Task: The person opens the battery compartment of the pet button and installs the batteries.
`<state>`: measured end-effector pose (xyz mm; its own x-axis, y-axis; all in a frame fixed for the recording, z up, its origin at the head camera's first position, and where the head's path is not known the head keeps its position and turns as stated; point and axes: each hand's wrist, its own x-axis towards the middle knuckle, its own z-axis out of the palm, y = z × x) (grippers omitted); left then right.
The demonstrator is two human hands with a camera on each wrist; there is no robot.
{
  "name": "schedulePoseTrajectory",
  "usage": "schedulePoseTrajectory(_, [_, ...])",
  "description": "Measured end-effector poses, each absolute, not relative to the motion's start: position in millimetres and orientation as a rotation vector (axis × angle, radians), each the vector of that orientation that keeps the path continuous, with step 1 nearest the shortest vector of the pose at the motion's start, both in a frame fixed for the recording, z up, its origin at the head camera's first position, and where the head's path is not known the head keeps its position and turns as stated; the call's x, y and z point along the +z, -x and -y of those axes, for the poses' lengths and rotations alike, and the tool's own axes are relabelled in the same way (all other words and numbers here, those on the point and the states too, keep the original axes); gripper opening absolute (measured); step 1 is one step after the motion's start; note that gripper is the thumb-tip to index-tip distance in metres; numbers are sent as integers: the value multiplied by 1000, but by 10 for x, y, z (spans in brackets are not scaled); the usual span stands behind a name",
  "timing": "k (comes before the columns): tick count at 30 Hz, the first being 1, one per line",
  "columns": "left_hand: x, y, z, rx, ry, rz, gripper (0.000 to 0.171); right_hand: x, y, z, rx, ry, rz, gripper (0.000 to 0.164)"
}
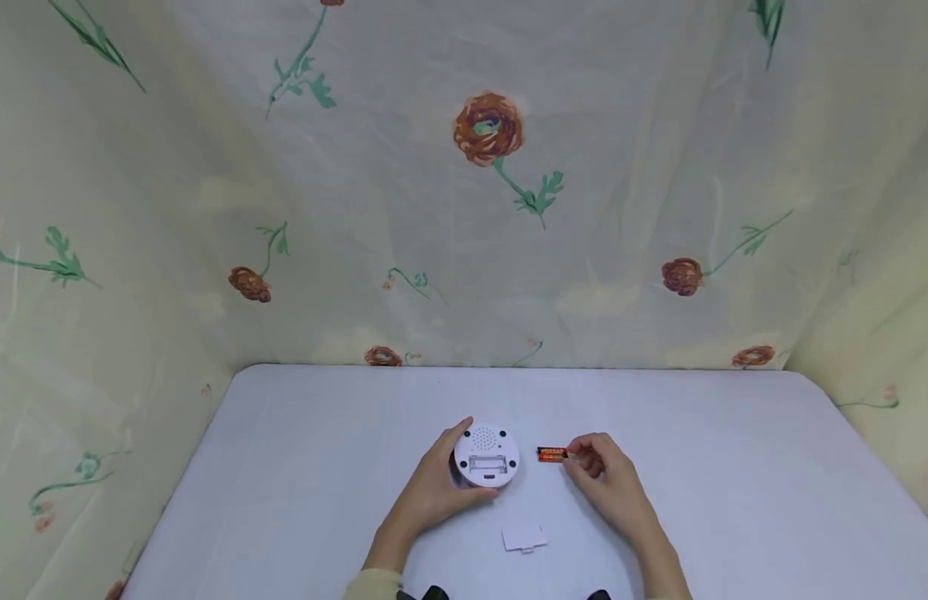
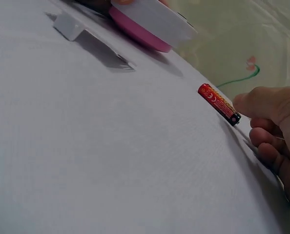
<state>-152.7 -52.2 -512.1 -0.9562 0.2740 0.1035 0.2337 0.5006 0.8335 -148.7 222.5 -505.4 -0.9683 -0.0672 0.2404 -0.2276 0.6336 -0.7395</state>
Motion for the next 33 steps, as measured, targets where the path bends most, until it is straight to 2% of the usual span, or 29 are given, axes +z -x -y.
schedulePoseTrajectory(6, [-5127,1557,501,1458,-444,-2684,107,-5087,1515,-2202,1335,-169,2723,21])
schedulePoseTrajectory(33, [-5142,1554,451,1465,-442,-2736,109,-5049,1508,-2135,1173,-242,2665,16])
